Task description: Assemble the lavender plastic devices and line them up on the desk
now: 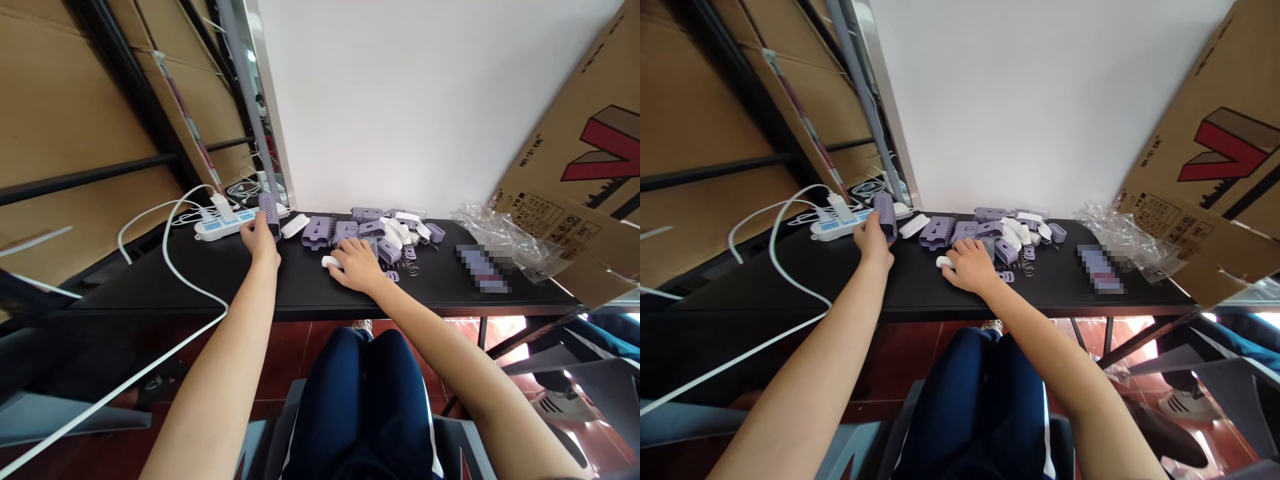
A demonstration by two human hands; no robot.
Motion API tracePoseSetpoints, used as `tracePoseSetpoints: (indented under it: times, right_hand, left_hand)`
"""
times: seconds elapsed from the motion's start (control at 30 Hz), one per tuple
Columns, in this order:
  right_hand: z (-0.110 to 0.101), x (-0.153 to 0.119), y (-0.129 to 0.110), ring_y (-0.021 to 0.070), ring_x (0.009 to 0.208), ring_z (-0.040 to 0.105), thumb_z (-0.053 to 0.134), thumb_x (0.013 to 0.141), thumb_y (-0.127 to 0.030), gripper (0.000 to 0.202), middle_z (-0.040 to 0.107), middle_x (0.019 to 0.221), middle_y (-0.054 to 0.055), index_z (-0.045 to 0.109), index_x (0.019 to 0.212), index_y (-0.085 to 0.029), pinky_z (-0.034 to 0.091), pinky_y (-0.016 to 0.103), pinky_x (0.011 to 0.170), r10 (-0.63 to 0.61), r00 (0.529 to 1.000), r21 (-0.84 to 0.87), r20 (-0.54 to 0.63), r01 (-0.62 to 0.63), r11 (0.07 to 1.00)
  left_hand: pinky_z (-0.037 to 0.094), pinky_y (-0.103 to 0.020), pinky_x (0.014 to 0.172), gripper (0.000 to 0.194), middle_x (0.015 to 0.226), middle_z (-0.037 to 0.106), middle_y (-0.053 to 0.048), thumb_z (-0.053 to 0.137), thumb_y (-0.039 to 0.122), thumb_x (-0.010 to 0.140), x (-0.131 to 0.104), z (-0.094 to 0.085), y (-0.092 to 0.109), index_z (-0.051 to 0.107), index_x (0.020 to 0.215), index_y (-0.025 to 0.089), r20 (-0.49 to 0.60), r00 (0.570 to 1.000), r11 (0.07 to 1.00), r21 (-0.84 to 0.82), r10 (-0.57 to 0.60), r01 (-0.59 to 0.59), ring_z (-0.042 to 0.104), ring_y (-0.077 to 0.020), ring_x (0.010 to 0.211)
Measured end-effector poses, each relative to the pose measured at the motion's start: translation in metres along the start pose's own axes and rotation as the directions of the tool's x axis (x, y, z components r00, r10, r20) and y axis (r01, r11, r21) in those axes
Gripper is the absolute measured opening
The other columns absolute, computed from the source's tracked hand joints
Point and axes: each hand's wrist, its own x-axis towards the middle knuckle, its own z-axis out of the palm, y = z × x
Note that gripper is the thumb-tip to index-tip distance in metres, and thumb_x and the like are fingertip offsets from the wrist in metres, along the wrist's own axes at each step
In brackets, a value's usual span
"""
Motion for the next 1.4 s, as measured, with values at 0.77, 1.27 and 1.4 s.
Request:
tracePoseSetpoints:
  times: [0.77, 1.27, 1.4]
  right_hand:
    - [-0.003, 0.0, 0.0, 0.0297, 0.113, 0.056, 0.054, 0.101, -0.049, 0.036, 0.07, 0.118, 0.012, 0.071, 0.119, -0.022, 0.034, 0.047, 0.099, -0.064, 0.998, -0.162, -0.027, 0.059, 0.985]
    - [-0.01, -0.004, -0.001, 0.0279, 0.111, 0.066, 0.05, 0.102, -0.037, 0.029, 0.072, 0.12, 0.014, 0.061, 0.123, -0.02, 0.047, 0.041, 0.094, -0.054, 0.974, 0.024, -0.221, 0.061, 0.998]
    - [-0.01, -0.007, 0.008, 0.0283, 0.099, 0.068, 0.048, 0.102, -0.043, 0.039, 0.072, 0.116, 0.016, 0.055, 0.13, -0.018, 0.052, 0.043, 0.09, 0.213, 0.91, 0.207, -0.356, -0.146, 0.967]
  left_hand:
    - [0.06, -0.031, 0.076, 0.045, 0.096, 0.068, -0.005, 0.063, 0.059, 0.088, -0.002, 0.004, 0.02, 0.058, 0.117, 0.024, 0.285, 0.915, 0.512, -0.762, -0.285, 0.396, 0.071, -0.0195, 0.09]
    - [0.059, -0.036, 0.08, 0.063, 0.101, 0.067, -0.005, 0.078, 0.059, 0.078, -0.024, 0.018, 0.009, 0.052, 0.127, 0.028, 0.322, 0.924, 0.853, -0.405, -0.205, 0.33, 0.072, -0.0231, 0.09]
    - [0.048, -0.04, 0.108, 0.082, 0.141, 0.059, -0.011, 0.089, 0.04, 0.071, -0.035, 0.015, 0.007, 0.049, 0.142, 0.03, 0.266, 0.95, 0.979, -0.158, 0.165, -0.126, 0.057, -0.0284, 0.134]
